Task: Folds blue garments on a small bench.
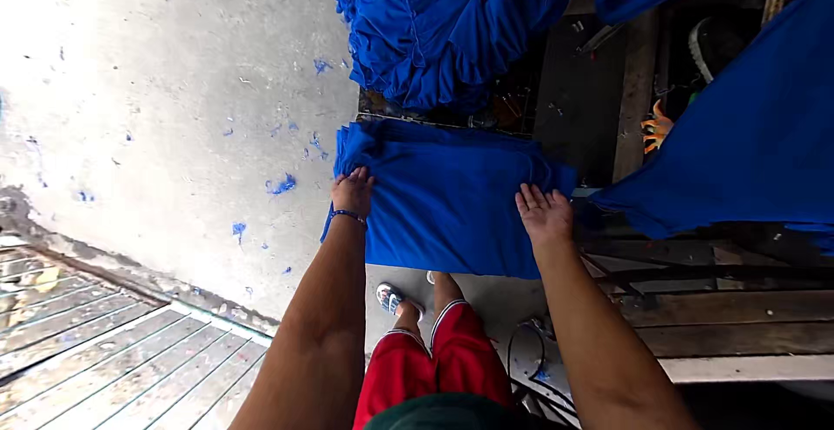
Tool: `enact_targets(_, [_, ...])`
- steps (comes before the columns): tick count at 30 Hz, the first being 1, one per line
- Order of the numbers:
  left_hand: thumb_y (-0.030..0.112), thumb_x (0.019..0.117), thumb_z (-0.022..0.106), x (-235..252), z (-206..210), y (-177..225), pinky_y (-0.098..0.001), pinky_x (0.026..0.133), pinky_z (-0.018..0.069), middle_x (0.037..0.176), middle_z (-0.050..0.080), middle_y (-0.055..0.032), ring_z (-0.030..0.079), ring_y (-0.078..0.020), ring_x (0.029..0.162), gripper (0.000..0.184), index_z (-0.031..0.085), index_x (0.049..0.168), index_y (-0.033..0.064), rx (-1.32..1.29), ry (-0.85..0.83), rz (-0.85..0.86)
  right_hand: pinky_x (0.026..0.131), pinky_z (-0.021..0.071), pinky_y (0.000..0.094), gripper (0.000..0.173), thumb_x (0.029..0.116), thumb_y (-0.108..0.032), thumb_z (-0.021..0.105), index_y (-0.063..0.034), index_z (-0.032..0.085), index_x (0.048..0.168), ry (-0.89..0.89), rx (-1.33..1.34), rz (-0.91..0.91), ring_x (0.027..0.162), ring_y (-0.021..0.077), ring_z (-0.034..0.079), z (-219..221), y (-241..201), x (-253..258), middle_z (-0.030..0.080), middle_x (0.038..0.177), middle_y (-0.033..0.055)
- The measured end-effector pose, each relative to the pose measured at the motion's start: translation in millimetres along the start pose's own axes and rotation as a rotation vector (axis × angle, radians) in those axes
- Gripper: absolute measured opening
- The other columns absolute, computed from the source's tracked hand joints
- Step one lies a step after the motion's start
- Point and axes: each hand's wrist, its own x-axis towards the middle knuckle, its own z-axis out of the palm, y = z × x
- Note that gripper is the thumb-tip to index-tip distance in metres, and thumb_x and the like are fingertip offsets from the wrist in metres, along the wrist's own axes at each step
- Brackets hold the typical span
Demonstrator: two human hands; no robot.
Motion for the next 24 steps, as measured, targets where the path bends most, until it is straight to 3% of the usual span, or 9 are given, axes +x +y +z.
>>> enact_targets(2, [-0.013, 0.093, 0.055, -0.2, -11.8, -14.8, -0.0406, 0.093, 0.0573, 0.146, 0.047, -0.0259, 0.065, -0.0287, 0.118, 0.07, 0.02, 0.153, -0.0032, 0.431, -0.044, 0.294, 0.099, 0.0543, 0.0419, 0.066, 0.0994, -0.001, 0.056, 0.0001, 0.023, 0.156, -0.045, -0.696, -0.323, 0.127, 0.0303, 0.057, -7.7, 5.6, -2.4, 0.042, 0.151, 0.0236])
enact_targets(5, [0.009, 0.087, 0.077, -11.9, -25.8, -11.0, -0.0481, 0.096, 0.0546, 0.159, 0.027, -0.0318, 0.057, -0.0408, 0.125, 0.076, 0.039, 0.153, 0.0013, 1.033, -0.072, 0.674, 0.104, 0.0324, 0.0724, 0.092, 0.0784, -0.031, 0.086, -0.0081, 0.043, 0.156, -0.018, -1.463, -0.844, 0.14, 0.0559, 0.036, -25.0, 10.9, 3.7, 0.027, 0.16, 0.034])
enact_targets(8, [0.032, 0.084, 0.084, -11.8, -17.8, 8.1, -0.0743, 0.104, 0.031, 0.169, 0.005, -0.0279, 0.028, -0.0625, 0.14, 0.096, 0.031, 0.162, 0.0113, 1.26, -0.02, 0.656, 0.109, 0.0276, 0.0738, 0.102, 0.0852, -0.048, 0.081, -0.0173, 0.025, 0.165, -0.017, -1.568, -0.641, 0.147, 0.0583, 0.021, -17.6, 6.2, 29.6, 0.008, 0.166, 0.0329])
enact_targets(10, [0.037, 0.0845, 0.083, 3.8, -7.0, 15.3, -0.0727, 0.109, 0.0304, 0.168, 0.008, -0.0294, 0.027, -0.0594, 0.144, 0.109, 0.015, 0.165, 0.0111, 1.301, -0.02, 0.559, 0.11, 0.0365, 0.0655, 0.087, 0.0952, -0.044, 0.072, -0.0142, 0.027, 0.164, -0.021, -1.519, -0.488, 0.141, 0.0554, 0.034, -7.7, 4.9, 54.8, 0.024, 0.158, 0.0366])
enact_targets(11, [0.033, 0.0883, 0.08, 15.5, -2.9, 16.0, -0.0699, 0.111, 0.0324, 0.162, 0.022, -0.0348, 0.033, -0.0574, 0.143, 0.104, 0.014, 0.165, 0.0069, 1.299, -0.043, 0.521, 0.108, 0.0395, 0.0639, 0.072, 0.0992, -0.04, 0.067, -0.0092, 0.038, 0.157, -0.02, -1.512, -0.476, 0.136, 0.0547, 0.041, -2.1, 4.0, 64.3, 0.035, 0.151, 0.0378])
enact_targets(13, [0.021, 0.0988, 0.066, 32.9, 2.9, 15.9, -0.0674, 0.109, 0.0375, 0.14, 0.051, -0.0371, 0.049, -0.0541, 0.132, 0.062, 0.043, 0.15, -0.0049, 1.323, -0.044, 0.491, 0.105, 0.0442, 0.0605, 0.045, 0.1051, -0.032, 0.059, -0.0001, 0.057, 0.137, 0.016, -1.54, -0.537, 0.129, 0.0484, 0.052, 9.7, -1.3, 69.6, 0.052, 0.138, 0.0331])
enact_targets(15, [0.018, 0.1033, 0.056, 36.4, 8.4, 21.8, -0.0649, 0.105, 0.0416, 0.126, 0.063, -0.0306, 0.057, -0.0472, 0.124, 0.035, 0.061, 0.13, -0.0043, 1.336, 0.012, 0.495, 0.101, 0.0466, 0.058, 0.034, 0.104, -0.024, 0.06, 0.005, 0.064, 0.122, 0.06, -1.479, -0.714, 0.12, 0.0447, 0.058, 18.9, -6.8, 62.3, 0.06, 0.124, 0.0296])
enact_targets(19, [0.031, 0.1093, 0.046, 46.8, 16.4, 33.8, -0.0686, 0.093, 0.0444, 0.108, 0.068, -0.0297, 0.065, -0.0463, 0.109, 0.041, 0.065, 0.116, -0.0057, 1.293, 0.098, 0.488, 0.098, 0.0486, 0.0528, 0.032, 0.1014, -0.02, 0.063, 0.0083, 0.066, 0.114, 0.113, -1.35, -0.982, 0.113, 0.0429, 0.061, 33.7, -10.8, 69.6, 0.062, 0.115, 0.0293])
enact_targets(24, [0.033, 0.1117, 0.034, 82.2, 33.6, 14.7, -0.0677, 0.1, 0.0435, 0.13, 0.06, -0.0328, 0.056, -0.0506, 0.126, 0.047, 0.054, 0.136, -0.0018, 1.537, 0.153, 0.409, 0.106, 0.0313, 0.0713, 0.046, 0.1068, -0.033, 0.049, 0.0027, 0.059, 0.135, 0.059, -1.749, -0.737, 0.134, 0.0565, 0.041, 54.3, 11.2, 128.4, 0.043, 0.143, 0.038])
